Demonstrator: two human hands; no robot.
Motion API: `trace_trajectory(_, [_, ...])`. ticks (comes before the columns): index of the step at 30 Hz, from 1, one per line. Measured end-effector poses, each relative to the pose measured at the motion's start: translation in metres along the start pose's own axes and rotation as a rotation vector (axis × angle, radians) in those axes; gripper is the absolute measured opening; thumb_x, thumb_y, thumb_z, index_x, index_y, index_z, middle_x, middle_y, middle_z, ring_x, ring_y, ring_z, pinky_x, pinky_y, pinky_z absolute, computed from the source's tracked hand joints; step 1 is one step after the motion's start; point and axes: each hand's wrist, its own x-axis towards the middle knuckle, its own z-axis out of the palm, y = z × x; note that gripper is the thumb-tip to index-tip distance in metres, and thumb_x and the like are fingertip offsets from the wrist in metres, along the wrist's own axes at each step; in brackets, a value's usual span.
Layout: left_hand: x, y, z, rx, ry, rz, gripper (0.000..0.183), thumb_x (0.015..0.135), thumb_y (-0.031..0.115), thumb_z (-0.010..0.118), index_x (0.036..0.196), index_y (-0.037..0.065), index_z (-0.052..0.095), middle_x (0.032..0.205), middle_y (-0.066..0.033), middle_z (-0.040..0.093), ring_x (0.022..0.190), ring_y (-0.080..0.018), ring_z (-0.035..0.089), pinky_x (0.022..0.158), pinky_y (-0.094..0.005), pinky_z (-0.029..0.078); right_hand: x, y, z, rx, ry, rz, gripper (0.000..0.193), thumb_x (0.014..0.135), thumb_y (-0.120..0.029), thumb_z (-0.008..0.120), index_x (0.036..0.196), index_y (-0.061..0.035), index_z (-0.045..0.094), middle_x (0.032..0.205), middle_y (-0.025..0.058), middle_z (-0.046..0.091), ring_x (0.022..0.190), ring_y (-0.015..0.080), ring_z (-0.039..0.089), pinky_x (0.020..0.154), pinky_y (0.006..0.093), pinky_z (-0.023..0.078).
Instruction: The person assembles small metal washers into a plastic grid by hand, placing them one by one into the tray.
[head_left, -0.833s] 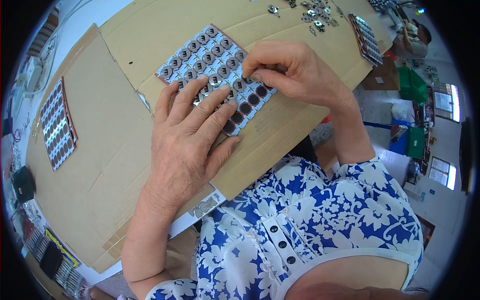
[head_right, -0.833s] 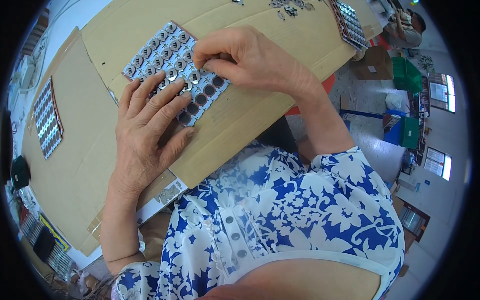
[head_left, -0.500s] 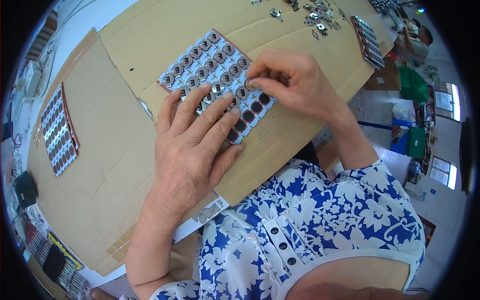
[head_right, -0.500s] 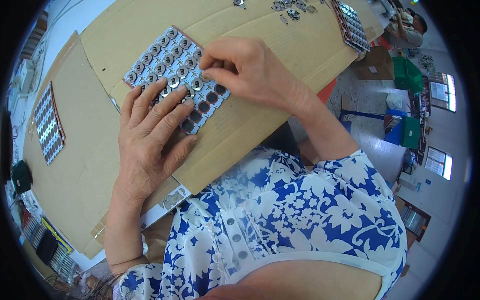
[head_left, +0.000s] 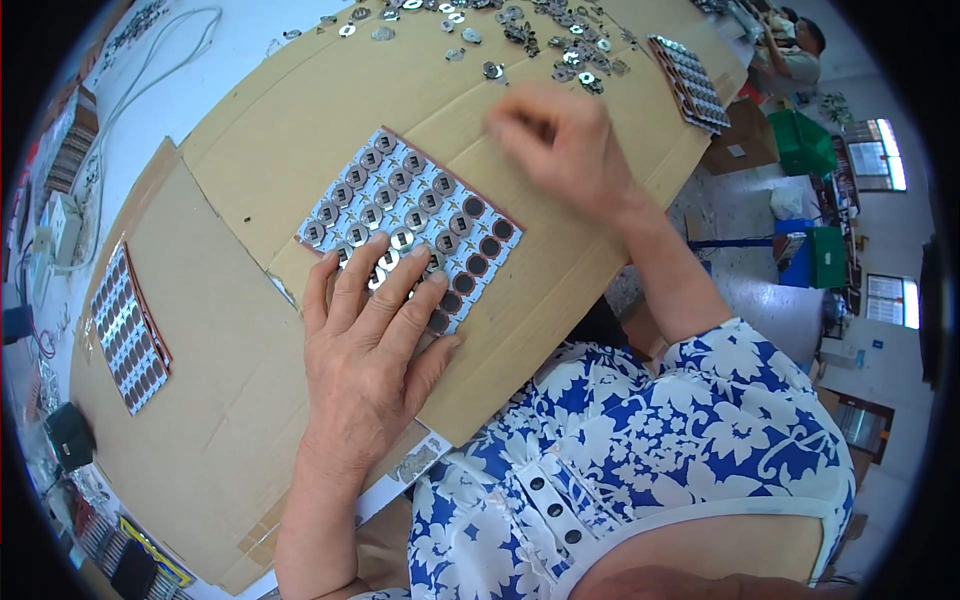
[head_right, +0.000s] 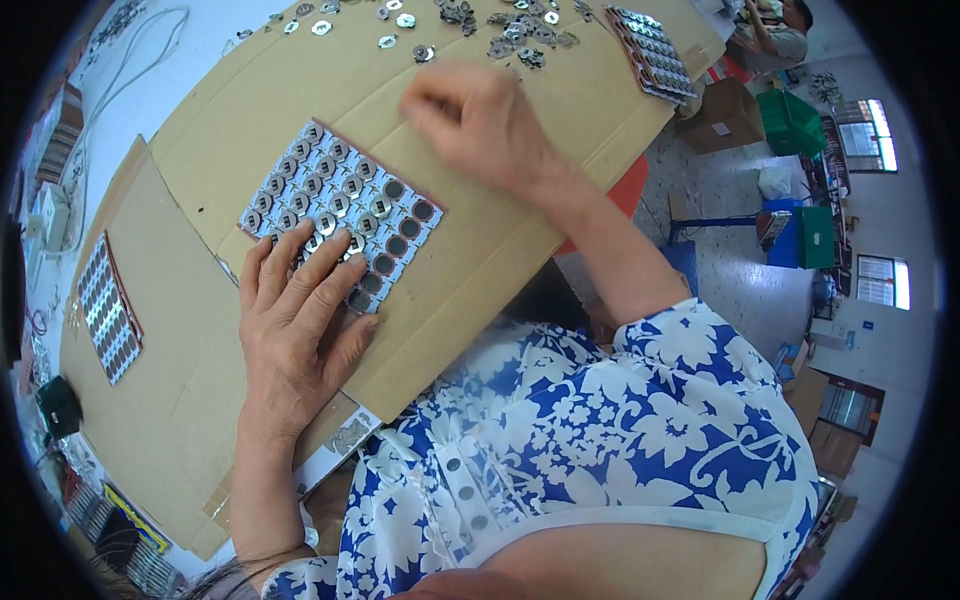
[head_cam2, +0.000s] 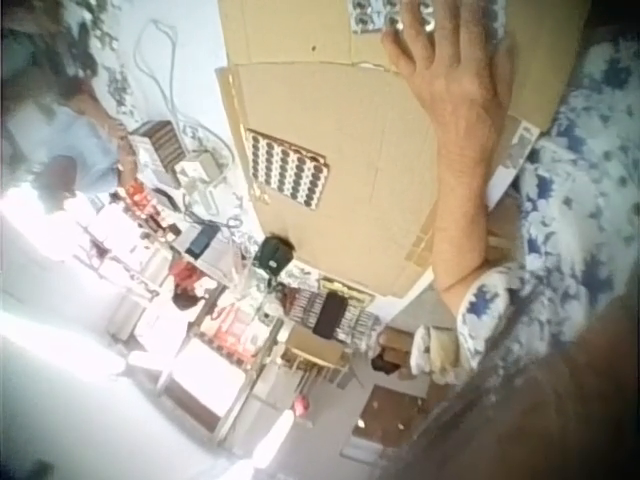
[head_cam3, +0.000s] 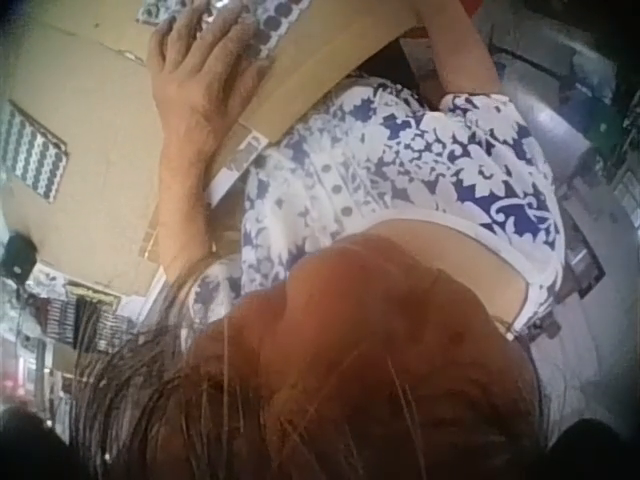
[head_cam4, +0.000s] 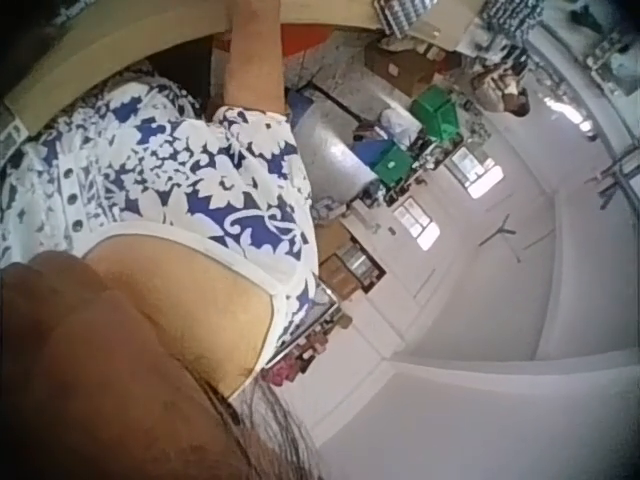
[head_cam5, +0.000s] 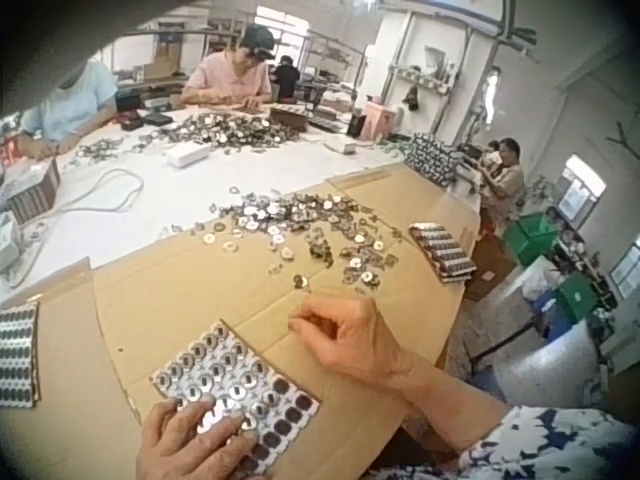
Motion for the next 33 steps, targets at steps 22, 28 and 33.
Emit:
trace_trajectory(22, [-0.001, -0.001, 0.002, -0.007, 0.013, 0.011, 0.055, 0.084, 0.023, 0.094, 0.135, 0.010, 0.079, 0.151, -0.0078, 0.074, 0.149, -0.0393, 0.060, 0.129, -0.0644, 0.038, -0.036, 0.015, -0.024, 0.172, 0.284, 0.277, 0.031, 0.100, -0.009, 0.082, 0.130, -0.0008, 0.080, 0.086, -0.0044, 0.071, 0.070, -0.0006, 0.059, 0.064, 0.0203, 0.048])
trace_trajectory(28, [-0.001, -0.001, 0.002, -0.003, -0.003, 0.002, 0.054, 0.089, 0.026, 0.092, 0.139, 0.011, 0.079, 0.153, -0.0087, 0.074, 0.152, -0.0384, 0.059, 0.132, -0.0616, 0.036, -0.040, 0.025, -0.016, 0.182, 0.333, 0.244, 0.025, 0.099, -0.007, 0.082, 0.123, -0.0001, 0.081, 0.085, -0.0028, 0.071, 0.071, 0.0012, 0.062, 0.067, 0.0225, 0.051])
trace_trajectory(33, [-0.001, 0.000, 0.002, 0.002, 0.003, 0.006, 0.055, 0.086, 0.025, 0.093, 0.138, 0.011, 0.079, 0.152, -0.0080, 0.074, 0.151, -0.0385, 0.059, 0.130, -0.0628, 0.037, -0.040, 0.013, -0.011, -0.073, 0.203, 0.193, 0.017, 0.099, -0.007, 0.081, 0.115, -0.0004, 0.081, 0.091, -0.0019, 0.073, 0.075, 0.0045, 0.067, 0.069, 0.0251, 0.054])
